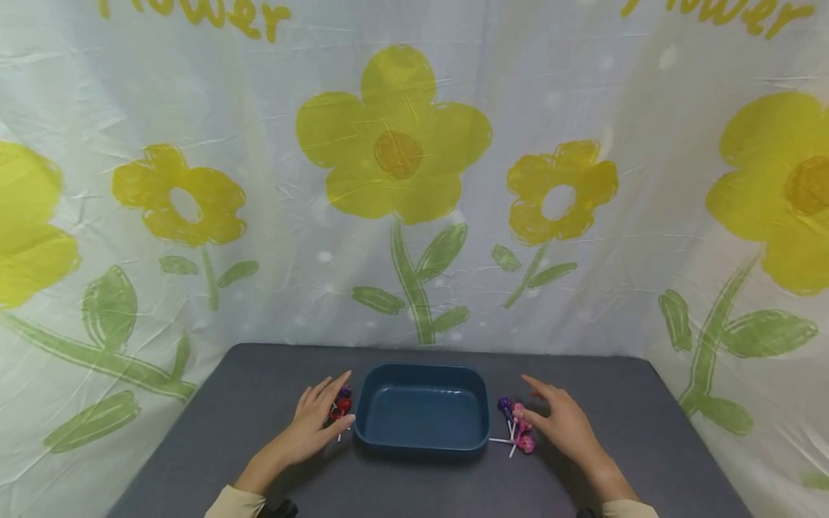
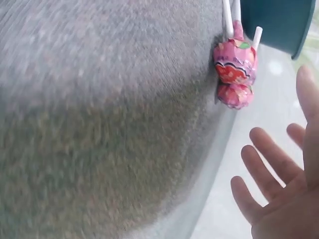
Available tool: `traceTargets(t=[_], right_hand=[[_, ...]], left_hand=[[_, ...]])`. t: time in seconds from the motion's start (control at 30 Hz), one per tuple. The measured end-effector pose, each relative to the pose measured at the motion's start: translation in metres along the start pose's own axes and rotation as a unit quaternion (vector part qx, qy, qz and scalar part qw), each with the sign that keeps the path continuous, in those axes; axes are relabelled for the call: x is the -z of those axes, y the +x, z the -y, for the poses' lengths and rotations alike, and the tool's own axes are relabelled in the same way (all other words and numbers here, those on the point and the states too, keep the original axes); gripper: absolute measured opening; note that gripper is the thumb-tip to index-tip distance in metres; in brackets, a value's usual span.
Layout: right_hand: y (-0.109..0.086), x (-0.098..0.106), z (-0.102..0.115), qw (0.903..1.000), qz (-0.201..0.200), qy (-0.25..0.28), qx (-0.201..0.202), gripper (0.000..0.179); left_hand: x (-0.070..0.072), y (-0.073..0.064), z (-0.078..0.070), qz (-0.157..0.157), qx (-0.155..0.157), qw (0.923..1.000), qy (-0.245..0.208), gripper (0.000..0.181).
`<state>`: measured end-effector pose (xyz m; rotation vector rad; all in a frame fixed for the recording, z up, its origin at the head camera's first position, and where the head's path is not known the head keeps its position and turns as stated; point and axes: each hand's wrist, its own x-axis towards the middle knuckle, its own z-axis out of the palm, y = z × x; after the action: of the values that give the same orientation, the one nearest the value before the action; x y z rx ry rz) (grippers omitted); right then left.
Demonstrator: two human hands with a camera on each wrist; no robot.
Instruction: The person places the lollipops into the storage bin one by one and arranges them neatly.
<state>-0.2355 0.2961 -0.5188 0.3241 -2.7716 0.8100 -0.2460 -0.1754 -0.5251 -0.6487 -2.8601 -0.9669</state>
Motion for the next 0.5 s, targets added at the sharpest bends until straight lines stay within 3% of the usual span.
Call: traceTargets(t=[0.27,0.5], right_hand=[[0.003,-0.01,-0.003,0.9991,-0.005,0.024,-0.034,0.057],[0.004,-0.017,-0.005,0.9976,-0.003,0.035,-0.06,0.051]], left_hand=[[-0.007,0.005,-0.003,0.009,0.022,0.9997,0.012,0.075],[-0.015,0.007,-0.005,0.005,0.022,0.9995,0.024,0.075]])
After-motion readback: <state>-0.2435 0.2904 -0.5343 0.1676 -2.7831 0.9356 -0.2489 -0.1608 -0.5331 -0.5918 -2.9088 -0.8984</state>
